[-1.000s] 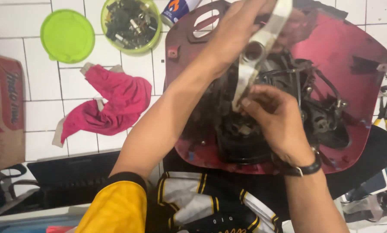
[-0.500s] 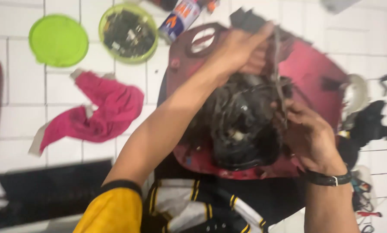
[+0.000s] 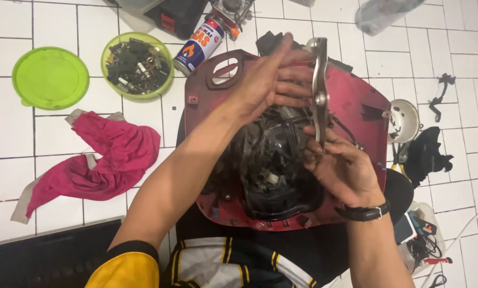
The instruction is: Repairing and adjusting a motorcycle headlight and fairing assembly using hand tools.
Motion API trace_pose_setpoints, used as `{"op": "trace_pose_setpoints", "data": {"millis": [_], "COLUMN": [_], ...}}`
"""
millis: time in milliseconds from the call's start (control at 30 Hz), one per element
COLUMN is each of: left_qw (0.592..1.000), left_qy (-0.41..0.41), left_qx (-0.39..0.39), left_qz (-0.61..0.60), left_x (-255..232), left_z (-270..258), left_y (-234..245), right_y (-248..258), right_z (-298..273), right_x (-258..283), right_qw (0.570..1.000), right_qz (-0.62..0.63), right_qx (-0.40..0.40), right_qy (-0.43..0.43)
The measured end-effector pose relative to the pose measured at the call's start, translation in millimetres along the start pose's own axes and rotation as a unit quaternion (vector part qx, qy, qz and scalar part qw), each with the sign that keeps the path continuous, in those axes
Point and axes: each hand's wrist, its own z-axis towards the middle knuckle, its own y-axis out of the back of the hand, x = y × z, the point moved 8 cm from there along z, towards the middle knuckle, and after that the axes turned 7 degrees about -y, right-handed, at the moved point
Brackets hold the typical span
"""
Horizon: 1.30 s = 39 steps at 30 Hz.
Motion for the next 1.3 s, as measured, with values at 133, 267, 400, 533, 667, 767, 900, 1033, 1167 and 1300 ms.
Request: {"op": "trace_pose_setpoints", "data": {"millis": [133,267,400,533,667,767,900,1033,1167,1300], "left_qw": [0.997,0.996,0.987,0.988,0.986,0.982,0.979,0.974,0.934,0.941], "left_qy": [-0.050,-0.037,0.019,0.024,0.007,0.005,-0.036,-0.055,-0.183,-0.193], "left_qx": [0.016,0.074,0.157,0.129,0.067,0.055,0.104,0.086,-0.094,-0.130], "left_qz": [0.057,-0.020,0.010,0.084,0.156,0.181,0.173,0.201,0.292,0.245], "left_x": [-5,-10,-1,0,1,11,9,-5,-42,-22], "left_z": [-2,-11,-15,-13,-10,-11,-18,-15,-7,3], "left_y": [4,-8,-32,-41,-33,-33,-48,-32,19,42], "right_y": [17,52,41,-2,21,18,12,10,1,-32], "right_z": [9,14,12,7,1,20,21,25,22,11], "right_x": [19,90,152,173,138,95,83,73,48,10], "right_qw": [0.982,0.872,0.739,0.590,0.865,0.940,0.910,0.936,0.960,0.971], "right_qz": [-0.146,-0.445,-0.630,-0.751,-0.259,-0.162,-0.251,-0.220,-0.186,-0.170], "right_qx": [-0.120,-0.194,-0.231,-0.177,-0.362,-0.204,-0.251,-0.192,-0.158,-0.133], "right_qy": [0.002,0.059,0.066,0.238,0.231,0.219,0.215,0.198,0.139,0.106]}}
